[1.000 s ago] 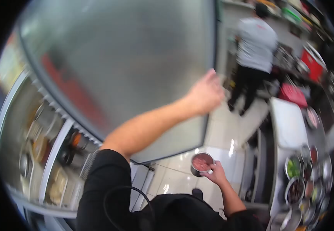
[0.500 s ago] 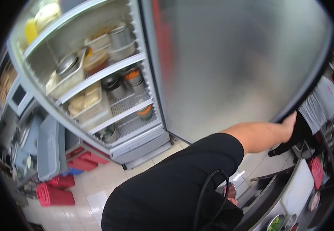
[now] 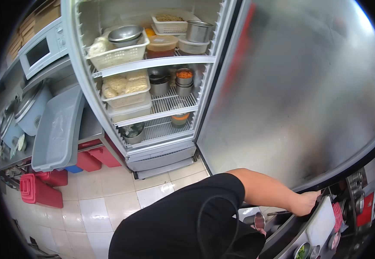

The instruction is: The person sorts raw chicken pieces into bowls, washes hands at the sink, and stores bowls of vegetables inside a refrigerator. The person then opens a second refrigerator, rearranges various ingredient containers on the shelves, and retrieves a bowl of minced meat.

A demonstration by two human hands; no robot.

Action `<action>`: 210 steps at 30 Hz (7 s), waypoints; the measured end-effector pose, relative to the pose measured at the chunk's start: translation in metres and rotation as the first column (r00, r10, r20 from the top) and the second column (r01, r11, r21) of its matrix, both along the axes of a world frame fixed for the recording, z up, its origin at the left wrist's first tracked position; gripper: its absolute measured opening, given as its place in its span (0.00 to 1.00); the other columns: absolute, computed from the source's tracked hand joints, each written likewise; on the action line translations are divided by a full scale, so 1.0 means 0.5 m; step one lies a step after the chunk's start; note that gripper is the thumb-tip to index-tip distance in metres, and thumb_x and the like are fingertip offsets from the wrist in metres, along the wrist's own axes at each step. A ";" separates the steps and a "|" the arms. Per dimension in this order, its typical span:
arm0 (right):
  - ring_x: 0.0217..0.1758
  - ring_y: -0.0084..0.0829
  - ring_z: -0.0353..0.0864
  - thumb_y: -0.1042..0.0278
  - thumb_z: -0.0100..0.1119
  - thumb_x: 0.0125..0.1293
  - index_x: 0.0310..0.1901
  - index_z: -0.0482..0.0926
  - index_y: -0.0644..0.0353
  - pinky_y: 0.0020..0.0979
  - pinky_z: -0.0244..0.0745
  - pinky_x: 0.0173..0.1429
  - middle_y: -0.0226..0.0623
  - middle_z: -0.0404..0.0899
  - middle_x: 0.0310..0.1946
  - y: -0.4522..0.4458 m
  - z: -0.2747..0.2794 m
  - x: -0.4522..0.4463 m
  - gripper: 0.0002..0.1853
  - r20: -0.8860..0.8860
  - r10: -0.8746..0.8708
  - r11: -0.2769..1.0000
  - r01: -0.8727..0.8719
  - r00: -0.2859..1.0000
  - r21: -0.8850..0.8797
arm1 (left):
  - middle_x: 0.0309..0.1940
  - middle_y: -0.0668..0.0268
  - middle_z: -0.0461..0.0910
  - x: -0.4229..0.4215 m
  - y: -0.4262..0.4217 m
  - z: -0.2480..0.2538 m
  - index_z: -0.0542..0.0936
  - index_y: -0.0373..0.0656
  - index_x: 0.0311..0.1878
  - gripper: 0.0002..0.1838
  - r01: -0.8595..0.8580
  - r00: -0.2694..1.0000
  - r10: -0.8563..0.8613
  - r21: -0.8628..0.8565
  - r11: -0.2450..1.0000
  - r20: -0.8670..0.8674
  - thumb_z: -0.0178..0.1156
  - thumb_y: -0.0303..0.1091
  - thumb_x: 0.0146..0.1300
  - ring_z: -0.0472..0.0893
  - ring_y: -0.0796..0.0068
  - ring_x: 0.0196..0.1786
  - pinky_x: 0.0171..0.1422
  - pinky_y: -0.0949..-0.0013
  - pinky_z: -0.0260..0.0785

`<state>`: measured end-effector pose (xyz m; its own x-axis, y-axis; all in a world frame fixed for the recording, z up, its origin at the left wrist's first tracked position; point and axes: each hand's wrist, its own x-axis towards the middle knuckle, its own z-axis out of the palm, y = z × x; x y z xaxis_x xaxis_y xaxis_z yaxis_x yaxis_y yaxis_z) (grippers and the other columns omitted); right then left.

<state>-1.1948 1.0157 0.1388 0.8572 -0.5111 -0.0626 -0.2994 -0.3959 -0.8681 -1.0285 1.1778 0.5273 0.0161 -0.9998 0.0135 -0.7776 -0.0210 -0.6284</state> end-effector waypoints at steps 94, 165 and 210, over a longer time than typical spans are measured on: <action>0.36 0.39 0.82 0.54 0.76 0.50 0.28 0.81 0.70 0.41 0.75 0.46 0.45 0.85 0.29 0.064 -0.034 0.162 0.23 -0.158 0.241 0.919 -0.277 0.958 -0.279 | 0.34 0.58 0.83 0.141 0.392 -0.201 0.83 0.43 0.35 0.17 -0.254 0.280 -0.140 -0.214 0.943 -0.950 0.58 0.48 0.61 0.83 0.52 0.40 0.46 0.52 0.74; 0.42 0.49 0.78 0.50 0.82 0.41 0.25 0.80 0.63 0.43 0.74 0.49 0.47 0.73 0.39 0.370 0.039 0.360 0.25 -0.623 0.537 0.579 -0.786 0.568 -0.217 | 0.39 0.61 0.80 0.146 1.136 -0.407 0.79 0.41 0.40 0.12 -0.811 0.348 0.025 -0.314 -0.494 -0.937 0.70 0.29 0.54 0.83 0.71 0.38 0.41 0.70 0.76; 0.49 0.42 0.80 0.57 0.82 0.40 0.23 0.82 0.67 0.40 0.74 0.56 0.50 0.77 0.47 0.464 0.006 0.242 0.21 -0.542 -0.002 0.988 -0.080 0.841 -0.128 | 0.55 0.57 0.81 0.482 1.122 -0.301 0.77 0.37 0.58 0.18 -0.885 0.418 -0.366 -0.283 -0.369 -0.832 0.53 0.37 0.71 0.79 0.66 0.59 0.64 0.64 0.69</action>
<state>-1.0738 1.2477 0.1418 0.7282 -0.5163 -0.4507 -0.6848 -0.5222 -0.5083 -0.7876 1.7388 0.3766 0.8891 0.3750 0.2626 -0.1782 -0.2449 0.9530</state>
